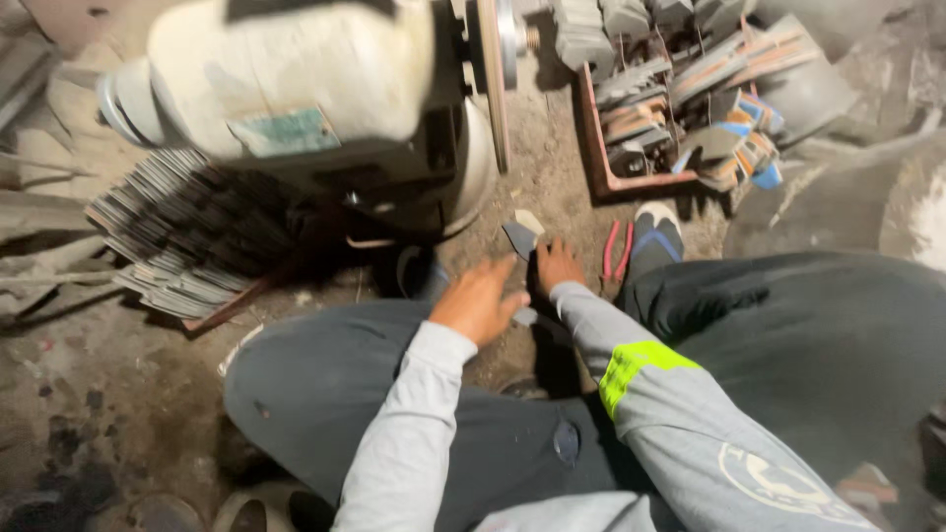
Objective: The person sits on the floor and uses a bench grinder to smooth the edges of small, curved metal pieces. They handle each piece individually, pressing it against the spinning wheel, then inspecting it before moving to the next one.
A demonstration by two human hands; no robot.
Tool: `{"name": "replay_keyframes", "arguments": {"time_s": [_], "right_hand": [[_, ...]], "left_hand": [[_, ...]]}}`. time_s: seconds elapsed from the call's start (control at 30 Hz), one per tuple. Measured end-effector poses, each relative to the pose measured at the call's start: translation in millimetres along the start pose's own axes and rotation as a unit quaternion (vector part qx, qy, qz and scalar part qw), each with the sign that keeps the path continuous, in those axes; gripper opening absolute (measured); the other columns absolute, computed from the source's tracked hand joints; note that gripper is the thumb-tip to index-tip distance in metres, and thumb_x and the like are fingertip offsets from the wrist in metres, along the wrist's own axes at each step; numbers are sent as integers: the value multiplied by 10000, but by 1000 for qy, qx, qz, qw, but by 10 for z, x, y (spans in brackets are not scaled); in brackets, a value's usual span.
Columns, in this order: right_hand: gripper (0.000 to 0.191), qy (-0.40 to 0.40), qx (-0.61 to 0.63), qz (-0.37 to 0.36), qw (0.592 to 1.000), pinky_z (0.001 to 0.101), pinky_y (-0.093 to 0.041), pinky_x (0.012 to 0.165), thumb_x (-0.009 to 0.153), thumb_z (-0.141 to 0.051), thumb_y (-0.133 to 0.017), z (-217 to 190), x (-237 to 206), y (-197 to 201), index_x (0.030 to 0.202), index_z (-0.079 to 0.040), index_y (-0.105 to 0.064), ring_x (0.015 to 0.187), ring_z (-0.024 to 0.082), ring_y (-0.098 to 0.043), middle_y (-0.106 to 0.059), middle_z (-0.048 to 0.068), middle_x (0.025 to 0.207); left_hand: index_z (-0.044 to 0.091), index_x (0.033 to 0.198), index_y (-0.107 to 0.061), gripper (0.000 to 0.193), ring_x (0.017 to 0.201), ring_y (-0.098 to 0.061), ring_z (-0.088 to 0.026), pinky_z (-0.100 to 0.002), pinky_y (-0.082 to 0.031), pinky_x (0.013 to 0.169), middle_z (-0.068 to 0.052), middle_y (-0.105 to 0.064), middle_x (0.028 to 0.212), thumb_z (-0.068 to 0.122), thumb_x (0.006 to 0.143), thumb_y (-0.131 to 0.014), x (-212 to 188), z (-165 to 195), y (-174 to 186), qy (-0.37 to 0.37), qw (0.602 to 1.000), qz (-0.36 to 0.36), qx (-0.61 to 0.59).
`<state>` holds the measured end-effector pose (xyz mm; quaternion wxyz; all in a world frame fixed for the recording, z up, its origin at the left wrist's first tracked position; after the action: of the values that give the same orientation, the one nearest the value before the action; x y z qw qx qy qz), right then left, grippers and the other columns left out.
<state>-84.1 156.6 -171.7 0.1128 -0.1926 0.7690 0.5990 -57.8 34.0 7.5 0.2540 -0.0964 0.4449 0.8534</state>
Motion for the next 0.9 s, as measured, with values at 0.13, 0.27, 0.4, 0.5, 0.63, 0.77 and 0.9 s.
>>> {"name": "replay_keyframes", "arguments": {"time_s": [0.13, 0.27, 0.4, 0.5, 0.63, 0.77, 0.9], "right_hand": [[443, 19, -45, 26, 998, 611, -389, 1075, 957, -159, -527, -28, -2, 117, 1394, -89, -536, 1372, 401, -457, -496, 239, 1474], [391, 45, -72, -3, 996, 627, -379, 1096, 956, -154, -519, -5, 37, 33, 1335, -107, -604, 1415, 362, -454, -560, 143, 1433], [335, 60, -63, 2, 996, 568, -447, 1027, 925, -170, -537, 103, 119, 118, 1215, -92, -687, 1274, 365, -562, -631, 146, 1326], [267, 52, -48, -32, 997, 475, -528, 992, 964, -164, -528, 181, 311, 381, 1124, -93, -728, 1183, 361, -651, -684, 154, 1259], [226, 131, -42, -25, 990, 453, -550, 938, 932, -207, -628, 43, 490, 1007, 1067, -54, -726, 1085, 400, -682, -705, 229, 1165], [364, 369, 44, 174, 912, 434, -511, 992, 733, -74, -723, -249, 28, 2065, 1093, -74, -774, 1182, 442, -590, -591, 301, 1311], [361, 348, 77, 273, 893, 403, -496, 1093, 773, -75, -710, -207, -486, 2638, 1130, -116, -749, 1289, 398, -578, -570, 271, 1369]], "left_hand": [[70, 1458, -485, 671, 1268, -549, -433, -466, -462, 1051, -257, -556, 1391, 354, 897, -721, -12, -144, -96, 79, 995, -65, -15], [73, 1460, -481, 698, 1294, -521, -429, -461, -440, 1069, -267, -509, 1431, 357, 879, -742, 99, -134, -113, 72, 995, -59, -26], [83, 1491, -466, 701, 1346, -525, -393, -441, -438, 1118, -228, -546, 1451, 386, 900, -691, 220, -212, -253, 74, 993, -80, -35], [102, 1493, -456, 720, 1425, -394, -398, -449, -346, 1155, -270, -397, 1535, 413, 898, -715, 310, -314, -306, 81, 994, -64, -39], [43, 1505, -430, 709, 1426, -358, -453, -476, -335, 1137, -332, -371, 1538, 420, 956, -677, 429, -363, -197, 46, 998, 18, -29], [23, 1529, -406, 743, 1209, -591, -398, -448, -473, 1040, -285, -604, 1314, 420, 951, -652, 444, -302, -222, 19, 991, -10, -130], [-75, 1469, -425, 619, 993, -724, -216, -373, -609, 803, -150, -692, 1193, 238, 973, -621, 372, 93, -439, -23, 844, -145, -516]]}}
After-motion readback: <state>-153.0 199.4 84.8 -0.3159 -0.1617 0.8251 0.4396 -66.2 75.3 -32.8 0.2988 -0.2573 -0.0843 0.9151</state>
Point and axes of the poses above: each hand's wrist, its own x-axis towards the middle knuckle, its own y-axis out of the back of the hand, z = x × y, the point moved 9 cm from there along x, towards the middle knuckle
